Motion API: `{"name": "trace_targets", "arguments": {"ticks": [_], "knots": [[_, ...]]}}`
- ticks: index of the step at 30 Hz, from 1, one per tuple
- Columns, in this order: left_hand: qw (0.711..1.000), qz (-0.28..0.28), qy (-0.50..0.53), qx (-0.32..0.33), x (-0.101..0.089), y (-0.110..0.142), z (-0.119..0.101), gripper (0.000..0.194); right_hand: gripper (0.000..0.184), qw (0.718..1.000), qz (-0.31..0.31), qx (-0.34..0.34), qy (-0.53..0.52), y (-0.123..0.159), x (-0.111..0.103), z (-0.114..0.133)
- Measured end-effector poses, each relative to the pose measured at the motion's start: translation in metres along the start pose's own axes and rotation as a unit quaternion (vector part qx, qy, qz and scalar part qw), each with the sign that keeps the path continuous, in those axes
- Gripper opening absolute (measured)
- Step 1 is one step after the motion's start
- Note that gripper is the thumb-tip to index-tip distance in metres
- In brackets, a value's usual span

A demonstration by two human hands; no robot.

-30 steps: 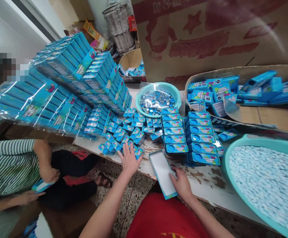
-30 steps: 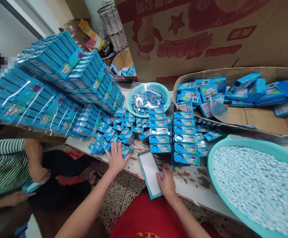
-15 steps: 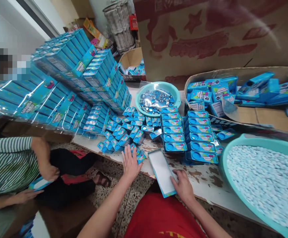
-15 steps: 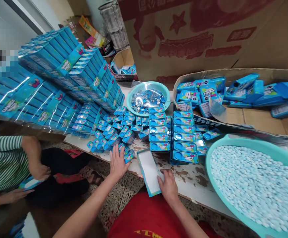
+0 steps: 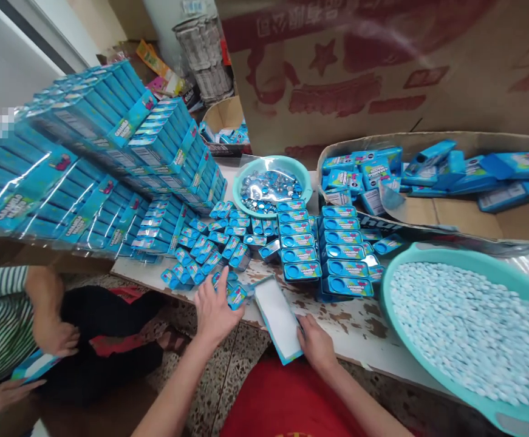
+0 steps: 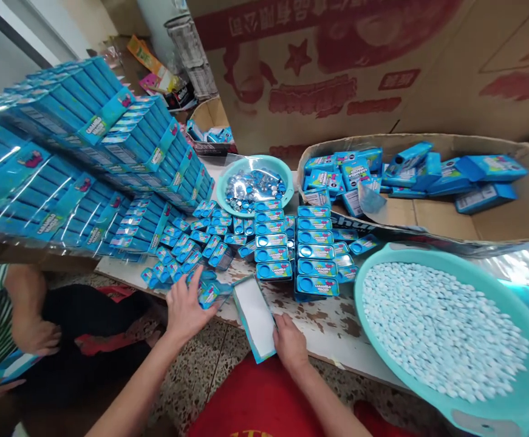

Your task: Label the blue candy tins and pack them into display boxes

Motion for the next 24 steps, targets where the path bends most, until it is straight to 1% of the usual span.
{"name": "trace_targets", "arguments": {"ticks": [1,2,3,5,6,7,8,9,10,12,14,15,16,18,20,21,22,24], "knots": [[0.999,-0.005,0.040,0.007,-0.008,0.003,-0.006,0.089,0.037,1.000,0.003,0.001,0.001,-0.003,-0.001,0.003],[0.996,0.007,0.085,0.024,-0.010,0.005,-0.014,0.093,0.038,1.000,0.009,0.005,0.002,-0.005,-0.002,0.005],[0.989,0.037,0.132,0.047,-0.008,0.005,-0.025,0.096,0.038,1.000,0.016,0.010,0.003,-0.007,-0.002,0.006],[0.967,0.132,0.200,0.081,0.011,0.003,-0.047,0.099,0.037,0.999,0.030,0.020,0.005,-0.009,-0.001,0.008],[0.958,0.177,0.212,0.082,0.024,0.001,-0.056,0.100,0.036,0.999,0.034,0.023,0.006,-0.010,0.000,0.008],[0.952,0.211,0.208,0.077,0.037,-0.001,-0.061,0.100,0.036,0.999,0.034,0.025,0.007,-0.010,0.000,0.009],[0.953,0.226,0.189,0.070,0.047,-0.005,-0.065,0.100,0.036,0.999,0.034,0.024,0.009,-0.011,0.001,0.010],[0.960,0.220,0.160,0.069,0.055,-0.009,-0.067,0.099,0.036,0.999,0.033,0.023,0.012,-0.011,0.002,0.010],[0.968,0.202,0.127,0.077,0.059,-0.013,-0.069,0.097,0.037,0.999,0.030,0.024,0.015,-0.012,0.003,0.010],[0.979,0.155,0.068,0.118,0.062,-0.020,-0.073,0.093,0.037,0.999,0.023,0.032,0.018,-0.014,0.005,0.010],[0.977,0.133,0.035,0.165,0.062,-0.023,-0.076,0.095,0.036,0.999,0.015,0.043,0.015,-0.017,0.006,0.009],[0.974,0.136,0.032,0.179,0.063,-0.025,-0.075,0.098,0.035,0.999,0.013,0.046,0.011,-0.018,0.006,0.009],[0.973,0.141,0.037,0.179,0.062,-0.027,-0.071,0.101,0.035,0.999,0.015,0.045,0.005,-0.019,0.006,0.009],[0.979,0.135,0.063,0.137,0.056,-0.036,-0.055,0.103,0.034,0.999,0.022,0.041,-0.007,-0.020,0.006,0.010],[0.985,0.115,0.095,0.088,0.048,-0.045,-0.038,0.100,0.036,0.999,0.025,0.039,-0.015,-0.020,0.004,0.010],[0.985,0.109,0.107,0.082,0.046,-0.047,-0.034,0.099,0.037,0.999,0.023,0.038,-0.017,-0.020,0.002,0.011],[0.983,0.110,0.111,0.096,0.045,-0.046,-0.033,0.099,0.038,0.999,0.019,0.037,-0.017,-0.020,0.000,0.012],[0.975,0.122,0.093,0.160,0.051,-0.039,-0.042,0.104,0.043,0.999,0.009,0.032,-0.009,-0.023,-0.003,0.016]]}}
Point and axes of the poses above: each hand's wrist, its own y-axis away from the middle knuckle, its own x-axis out of the palm, z = x × y, the point moved 8 cm from there along -y, towards the middle knuckle, and after that the axes turned 3 degrees about x, right-handed, at the moved point
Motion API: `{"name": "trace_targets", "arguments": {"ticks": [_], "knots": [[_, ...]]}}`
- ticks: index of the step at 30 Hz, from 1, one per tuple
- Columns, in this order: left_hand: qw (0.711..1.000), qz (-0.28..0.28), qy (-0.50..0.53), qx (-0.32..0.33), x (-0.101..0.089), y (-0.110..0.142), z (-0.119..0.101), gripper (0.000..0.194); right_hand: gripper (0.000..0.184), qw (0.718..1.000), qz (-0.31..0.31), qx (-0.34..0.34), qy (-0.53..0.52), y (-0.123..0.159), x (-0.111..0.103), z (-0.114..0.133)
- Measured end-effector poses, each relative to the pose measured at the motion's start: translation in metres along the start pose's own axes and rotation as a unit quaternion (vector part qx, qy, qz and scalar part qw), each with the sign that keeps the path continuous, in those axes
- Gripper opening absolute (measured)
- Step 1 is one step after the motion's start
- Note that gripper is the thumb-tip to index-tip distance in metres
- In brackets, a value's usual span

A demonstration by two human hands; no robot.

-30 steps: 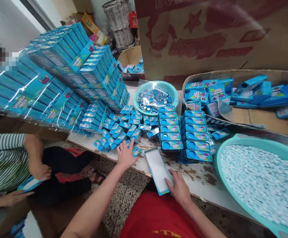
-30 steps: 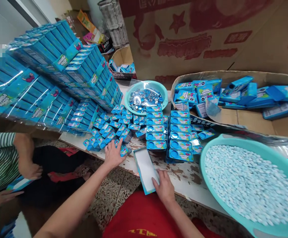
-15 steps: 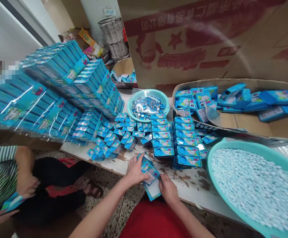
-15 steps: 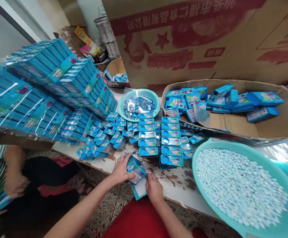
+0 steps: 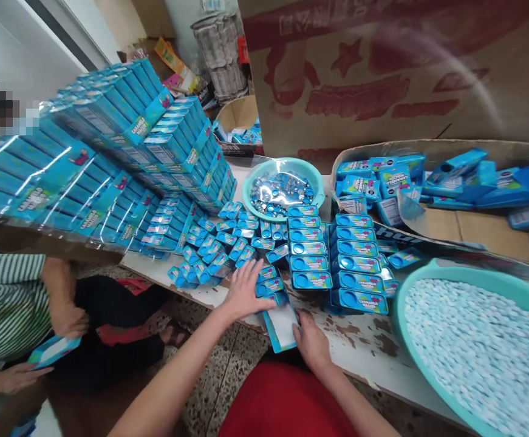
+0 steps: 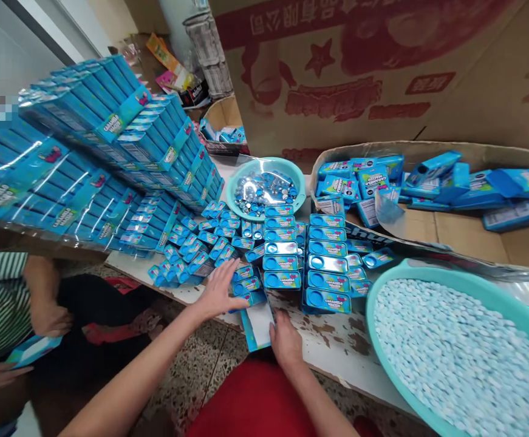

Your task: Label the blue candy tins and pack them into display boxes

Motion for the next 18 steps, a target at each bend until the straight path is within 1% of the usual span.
{"name": "trace_targets", "arguments": {"ticks": [2,4,6,8,10,12,14,16,18], "knots": [[0.998,0.007,-0.054,0.037,0.011,0.004,-0.012,0.103,0.050,1.000,-0.012,-0.005,0.019,-0.004,-0.002,0.005],[0.994,0.005,-0.103,0.038,0.021,0.006,-0.023,0.096,0.058,0.999,-0.011,-0.006,0.045,-0.009,-0.003,0.010],[0.991,0.017,-0.128,0.028,0.027,0.004,-0.031,0.094,0.067,0.998,0.005,-0.012,0.067,-0.012,-0.001,0.015],[0.989,0.033,-0.144,0.026,0.030,-0.001,-0.039,0.097,0.074,0.996,0.024,-0.025,0.082,-0.012,0.002,0.020],[0.986,0.026,-0.164,0.020,0.027,-0.004,-0.043,0.099,0.077,0.995,0.032,-0.031,0.089,-0.011,0.003,0.022],[0.983,0.003,-0.182,0.023,0.023,-0.003,-0.045,0.097,0.081,0.996,0.024,-0.026,0.087,-0.010,0.001,0.023],[0.981,-0.029,-0.191,0.033,0.020,0.005,-0.047,0.091,0.083,0.997,0.001,-0.024,0.069,-0.011,-0.003,0.024],[0.977,-0.073,-0.197,0.021,0.019,0.019,-0.042,0.078,0.082,0.998,-0.028,-0.035,0.047,-0.015,-0.008,0.029],[0.972,-0.117,-0.204,0.010,0.022,0.032,-0.037,0.057,0.081,0.997,-0.049,-0.047,0.037,-0.022,-0.011,0.033]]}}
Point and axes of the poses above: each hand's wrist, its own y-axis away from the middle knuckle, its own x-axis out of the palm, z = x × y, the point moved 8 cm from there along -y, towards the middle knuckle, and after that the axes turned 3 degrees about x, right-handed, at the moved point
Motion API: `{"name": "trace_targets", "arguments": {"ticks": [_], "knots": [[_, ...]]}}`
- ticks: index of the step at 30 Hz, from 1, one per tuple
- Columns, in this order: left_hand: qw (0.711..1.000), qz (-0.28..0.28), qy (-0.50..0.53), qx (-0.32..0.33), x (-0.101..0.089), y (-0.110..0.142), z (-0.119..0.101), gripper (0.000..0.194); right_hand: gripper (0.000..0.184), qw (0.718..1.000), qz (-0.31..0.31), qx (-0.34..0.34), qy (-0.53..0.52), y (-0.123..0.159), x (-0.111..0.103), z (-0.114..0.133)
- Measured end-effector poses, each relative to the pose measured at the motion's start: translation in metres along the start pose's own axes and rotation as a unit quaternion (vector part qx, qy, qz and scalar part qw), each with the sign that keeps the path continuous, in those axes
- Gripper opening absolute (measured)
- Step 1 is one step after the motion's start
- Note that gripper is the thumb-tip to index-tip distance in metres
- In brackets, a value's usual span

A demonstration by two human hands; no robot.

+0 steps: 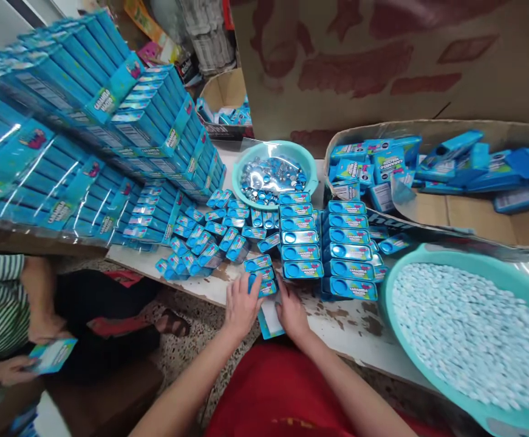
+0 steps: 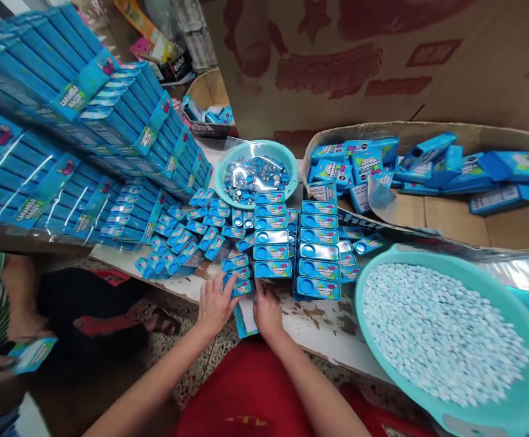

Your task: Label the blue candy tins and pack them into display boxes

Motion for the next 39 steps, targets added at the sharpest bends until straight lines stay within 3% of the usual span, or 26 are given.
{"name": "trace_targets", "arguments": {"ticks": [2,6,10,12,15,17,21,27,30,34,39], "knots": [[0.999,-0.030,-0.001,0.014,0.007,0.010,-0.002,0.042,0.081,1.000,-0.008,-0.005,0.000,-0.008,0.002,0.001],[0.997,-0.062,-0.002,0.048,0.018,0.016,-0.009,0.046,0.083,1.000,-0.007,0.001,-0.004,-0.015,0.008,-0.002],[0.998,-0.030,0.043,0.026,0.007,0.007,0.004,0.041,0.075,1.000,-0.007,-0.008,-0.030,-0.013,0.005,0.001],[0.995,-0.033,0.088,-0.021,-0.008,-0.006,0.025,0.036,0.075,0.999,-0.016,0.002,-0.048,-0.013,0.002,0.002],[0.981,-0.063,0.090,-0.157,-0.024,-0.032,0.070,0.046,0.076,0.998,-0.029,0.032,-0.051,-0.019,0.002,0.001],[0.976,-0.019,0.059,-0.209,-0.016,-0.050,0.089,0.054,0.072,0.998,-0.026,0.031,-0.044,-0.024,0.004,0.001],[0.976,0.103,0.012,-0.191,0.017,-0.074,0.094,0.054,0.069,0.998,-0.015,0.007,-0.066,-0.029,0.005,-0.001],[0.972,0.088,0.014,-0.216,0.021,-0.083,0.098,0.066,0.062,0.996,0.015,0.012,-0.082,-0.027,0.006,-0.006],[0.985,0.053,0.024,-0.165,0.013,-0.077,0.090,0.064,0.063,0.998,-0.003,0.008,-0.067,-0.026,0.006,-0.006],[0.992,0.001,0.034,-0.119,0.005,-0.041,0.088,0.065,0.062,0.998,-0.002,0.007,-0.061,-0.026,0.011,-0.007],[0.986,0.023,0.001,-0.168,0.017,-0.010,0.117,0.069,0.058,0.999,-0.006,0.006,-0.039,-0.026,0.012,-0.007]]}}
Point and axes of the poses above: each hand's wrist, its own y-axis away from the middle knuckle, its own x-axis out of the palm, z = x × y, the point moved 8 cm from there along -y, towards the middle knuckle, and after that the axes turned 3 degrees about x, right-handed, at the moved point
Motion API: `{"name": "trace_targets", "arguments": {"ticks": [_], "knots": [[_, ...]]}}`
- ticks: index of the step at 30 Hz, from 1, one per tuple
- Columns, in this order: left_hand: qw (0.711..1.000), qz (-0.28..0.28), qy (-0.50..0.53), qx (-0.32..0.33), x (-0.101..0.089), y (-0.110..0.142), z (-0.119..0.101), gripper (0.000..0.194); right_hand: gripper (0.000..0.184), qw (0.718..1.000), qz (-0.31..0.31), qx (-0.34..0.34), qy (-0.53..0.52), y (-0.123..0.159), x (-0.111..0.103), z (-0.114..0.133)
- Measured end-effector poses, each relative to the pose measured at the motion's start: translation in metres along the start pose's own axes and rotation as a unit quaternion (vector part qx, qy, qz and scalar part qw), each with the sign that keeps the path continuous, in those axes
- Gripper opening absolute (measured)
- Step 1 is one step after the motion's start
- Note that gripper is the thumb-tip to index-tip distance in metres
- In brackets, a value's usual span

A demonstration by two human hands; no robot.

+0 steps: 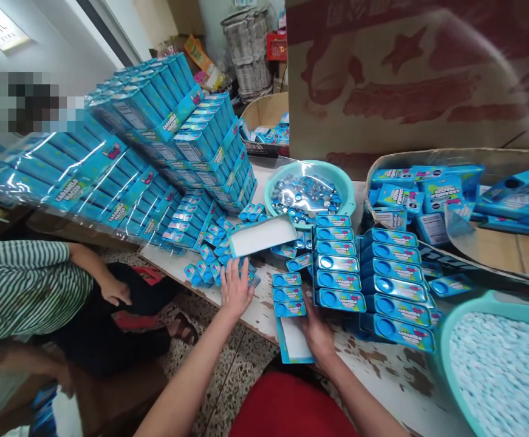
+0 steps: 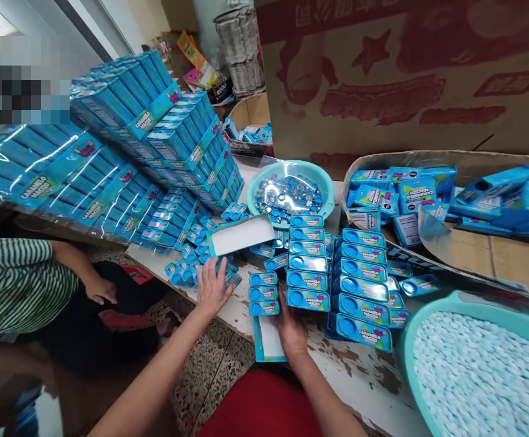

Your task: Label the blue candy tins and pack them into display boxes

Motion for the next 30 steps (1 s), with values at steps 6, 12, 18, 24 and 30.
{"name": "trace_targets", "arguments": {"ticks": [6,12,18,24,30], "knots": [[0.998,0.044,-0.015,-0.043,0.014,-0.001,0.014,0.086,0.059,0.999,0.004,0.007,0.050,0.001,0.001,0.003],[0.998,0.068,-0.010,0.000,0.008,0.000,0.005,0.081,0.064,0.999,-0.019,0.015,0.033,0.003,0.004,-0.002],[0.994,0.096,-0.044,0.030,0.007,-0.003,-0.003,0.083,0.058,0.997,-0.074,-0.025,0.029,0.008,0.000,-0.005],[0.994,0.101,-0.041,0.032,0.006,-0.010,-0.008,0.086,0.050,0.998,-0.059,-0.003,0.020,0.008,-0.006,-0.002],[0.990,0.139,-0.022,0.032,-0.005,-0.031,-0.007,0.087,0.053,0.999,-0.018,0.052,-0.002,0.013,-0.008,-0.008]]}}
Point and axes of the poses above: each hand's wrist, its own y-axis away from the middle knuckle, its own x-axis out of the palm, z = x × y, the point moved 8 cm from there along -y, towards the middle knuckle, and after that the axes turned 3 degrees about x, right-handed, at the moved point
